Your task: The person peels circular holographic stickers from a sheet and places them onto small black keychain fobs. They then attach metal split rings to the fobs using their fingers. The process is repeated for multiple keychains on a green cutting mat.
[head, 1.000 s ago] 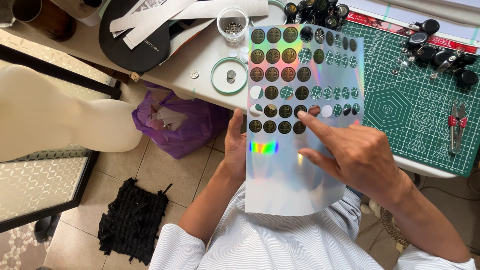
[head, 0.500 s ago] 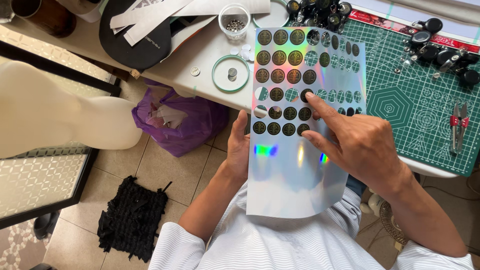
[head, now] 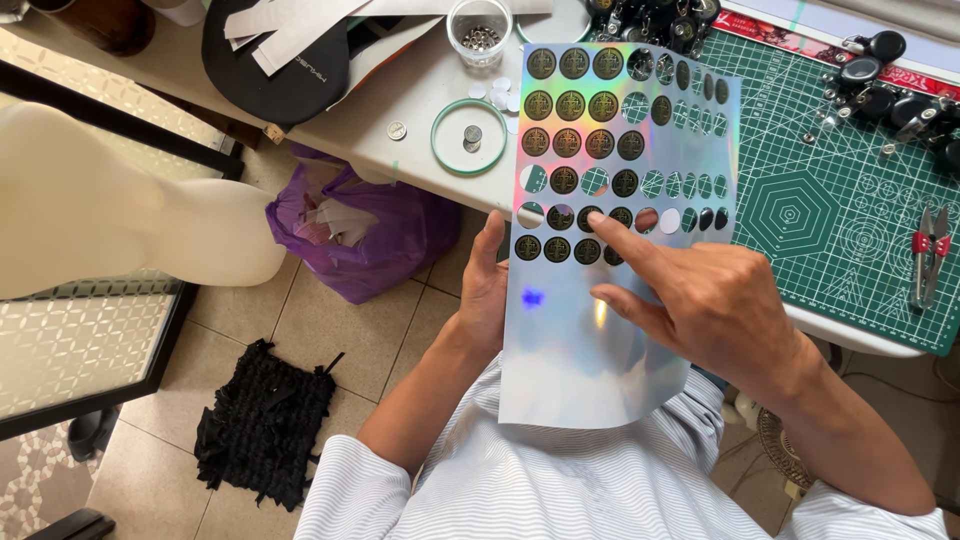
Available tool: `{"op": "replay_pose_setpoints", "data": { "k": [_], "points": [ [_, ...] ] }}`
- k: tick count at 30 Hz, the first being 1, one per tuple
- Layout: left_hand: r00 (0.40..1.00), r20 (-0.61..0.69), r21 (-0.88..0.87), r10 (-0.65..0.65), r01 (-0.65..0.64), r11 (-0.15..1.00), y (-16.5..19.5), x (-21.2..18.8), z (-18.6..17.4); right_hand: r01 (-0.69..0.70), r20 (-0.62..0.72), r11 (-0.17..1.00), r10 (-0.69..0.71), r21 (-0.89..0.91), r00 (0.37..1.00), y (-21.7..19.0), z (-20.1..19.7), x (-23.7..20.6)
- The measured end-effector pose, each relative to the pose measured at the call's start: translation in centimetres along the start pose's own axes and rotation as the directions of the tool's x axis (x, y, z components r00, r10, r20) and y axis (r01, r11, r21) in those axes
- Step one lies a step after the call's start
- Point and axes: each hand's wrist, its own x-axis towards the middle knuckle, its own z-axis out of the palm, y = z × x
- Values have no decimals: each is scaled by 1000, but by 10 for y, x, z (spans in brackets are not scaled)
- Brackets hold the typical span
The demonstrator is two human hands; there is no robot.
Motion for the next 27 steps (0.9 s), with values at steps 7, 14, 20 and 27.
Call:
{"op": "replay_pose_setpoints", "data": {
  "k": [7,14,20,27],
  "points": [
    [1000,15,2,10,-10,1000,4,1,-5,11,57,1000,-12,25,998,-10,1,-5],
    [1000,3,45,29,-29,999,6,2,-11,20,42,999,-21,26,999,-12,7,-2],
    [999,34,12,9,-9,1000,8,5,-16,12,51,1000,-13,22,999,-12,9,2],
    [1000,2,39,-1,1,999,9,3,-12,53,48,997,-56,51,997,-21,16,9]
  ]
}}
